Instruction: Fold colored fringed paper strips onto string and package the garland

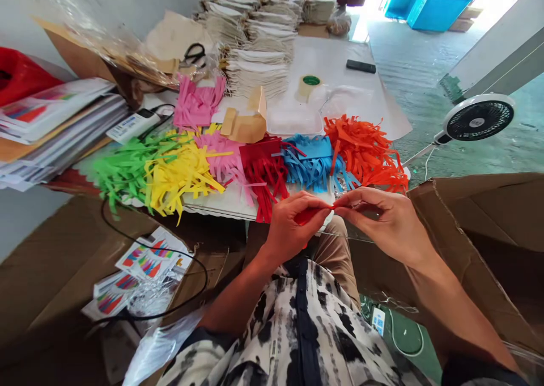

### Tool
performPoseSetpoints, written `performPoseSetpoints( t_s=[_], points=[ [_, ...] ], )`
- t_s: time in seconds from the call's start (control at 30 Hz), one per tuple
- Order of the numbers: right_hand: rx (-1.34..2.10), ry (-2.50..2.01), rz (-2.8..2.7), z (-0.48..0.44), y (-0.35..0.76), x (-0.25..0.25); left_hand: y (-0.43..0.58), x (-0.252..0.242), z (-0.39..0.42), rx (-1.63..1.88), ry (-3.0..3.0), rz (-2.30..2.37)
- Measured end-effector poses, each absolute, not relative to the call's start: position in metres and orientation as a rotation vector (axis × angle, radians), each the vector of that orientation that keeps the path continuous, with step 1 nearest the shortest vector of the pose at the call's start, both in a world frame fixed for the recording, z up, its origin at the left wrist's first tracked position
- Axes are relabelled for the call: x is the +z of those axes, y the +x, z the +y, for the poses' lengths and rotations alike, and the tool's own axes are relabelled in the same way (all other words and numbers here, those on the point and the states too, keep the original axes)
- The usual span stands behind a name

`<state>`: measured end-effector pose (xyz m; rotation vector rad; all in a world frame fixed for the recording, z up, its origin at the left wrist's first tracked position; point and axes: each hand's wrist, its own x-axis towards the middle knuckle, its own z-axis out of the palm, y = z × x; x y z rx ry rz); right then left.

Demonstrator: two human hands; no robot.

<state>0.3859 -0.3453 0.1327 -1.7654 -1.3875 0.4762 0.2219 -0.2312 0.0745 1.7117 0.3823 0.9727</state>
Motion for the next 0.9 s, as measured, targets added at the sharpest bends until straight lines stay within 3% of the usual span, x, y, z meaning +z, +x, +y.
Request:
performPoseSetpoints(
  t_s=[0.2, 0.6, 0.9],
  points=[
    [0.362, -1.815, -1.443, -0.350, 0.382, 0.130, 0.224, 0.073, -0.236, 0.944, 1.661, 0.430],
    [0.517, -1.698, -1.173, -0.357, 0.380, 0.120, 0.230, 0.072, -0.243, 0.861, 1.472, 0.492],
    [0.450, -1.754, -1.146, -0.361, 0.386, 0.115, 0.233, 0.065, -0.243, 0.739, 1.327, 0.472]
  ],
)
